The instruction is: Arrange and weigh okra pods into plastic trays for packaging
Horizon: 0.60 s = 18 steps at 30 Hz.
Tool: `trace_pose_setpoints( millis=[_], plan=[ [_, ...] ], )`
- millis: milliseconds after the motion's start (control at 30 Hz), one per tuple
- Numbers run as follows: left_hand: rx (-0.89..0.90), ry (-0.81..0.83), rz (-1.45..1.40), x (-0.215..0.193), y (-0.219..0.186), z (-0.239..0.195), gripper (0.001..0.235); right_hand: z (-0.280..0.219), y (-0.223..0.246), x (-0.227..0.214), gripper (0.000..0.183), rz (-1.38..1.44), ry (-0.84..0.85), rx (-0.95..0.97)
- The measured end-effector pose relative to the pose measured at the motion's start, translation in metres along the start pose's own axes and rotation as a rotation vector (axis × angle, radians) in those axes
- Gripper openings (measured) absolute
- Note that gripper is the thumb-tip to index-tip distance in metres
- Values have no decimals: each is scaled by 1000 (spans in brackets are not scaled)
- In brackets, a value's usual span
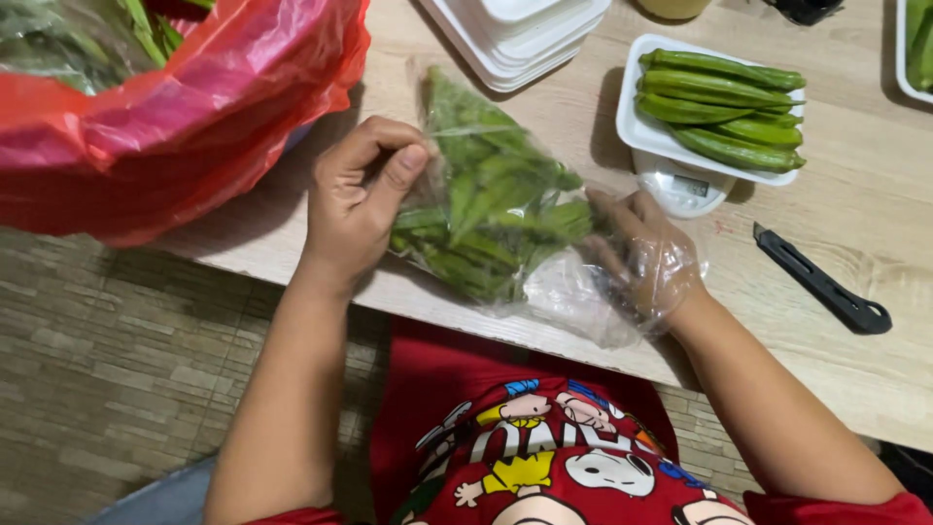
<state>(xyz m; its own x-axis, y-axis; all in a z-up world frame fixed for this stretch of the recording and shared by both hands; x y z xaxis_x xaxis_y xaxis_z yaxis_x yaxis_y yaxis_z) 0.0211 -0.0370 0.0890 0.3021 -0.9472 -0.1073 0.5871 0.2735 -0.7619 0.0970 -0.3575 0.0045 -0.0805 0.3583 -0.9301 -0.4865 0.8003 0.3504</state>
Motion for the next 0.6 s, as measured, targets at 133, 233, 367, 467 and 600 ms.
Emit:
trace_pose_setpoints(
  millis=[133,233,367,467,600],
  plan=[
    [101,-117,289,-10,25,7,14,-6,3,-5,46,-83,-2,69],
    [135,-72,377,3,-21,10,8,-11,-4,-5,44,-35,21,89],
    [168,-86,658,-16,2,2,24,-20,2,-13,37,311,21,331],
    [-341,111,854,-21,15,1,17,-17,-32,10,33,7,-17,143],
    [-178,32,897,-15,24,-22,48,-13,-13,-2,54,42,-238,-181]
  ],
)
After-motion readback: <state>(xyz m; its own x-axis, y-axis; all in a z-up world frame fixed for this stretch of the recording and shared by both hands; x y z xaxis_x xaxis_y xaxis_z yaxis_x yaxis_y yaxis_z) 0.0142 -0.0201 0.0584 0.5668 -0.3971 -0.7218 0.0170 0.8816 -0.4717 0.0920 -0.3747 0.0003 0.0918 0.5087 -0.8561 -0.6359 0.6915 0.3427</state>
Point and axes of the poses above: each hand's wrist, its own z-axis towards the middle knuckle, its own x-axis out of the palm, y = z × x, the point moved 4 cm from there along z, towards the middle knuckle, and after that the axes turned 4 degrees about x, right-handed, at the moved point
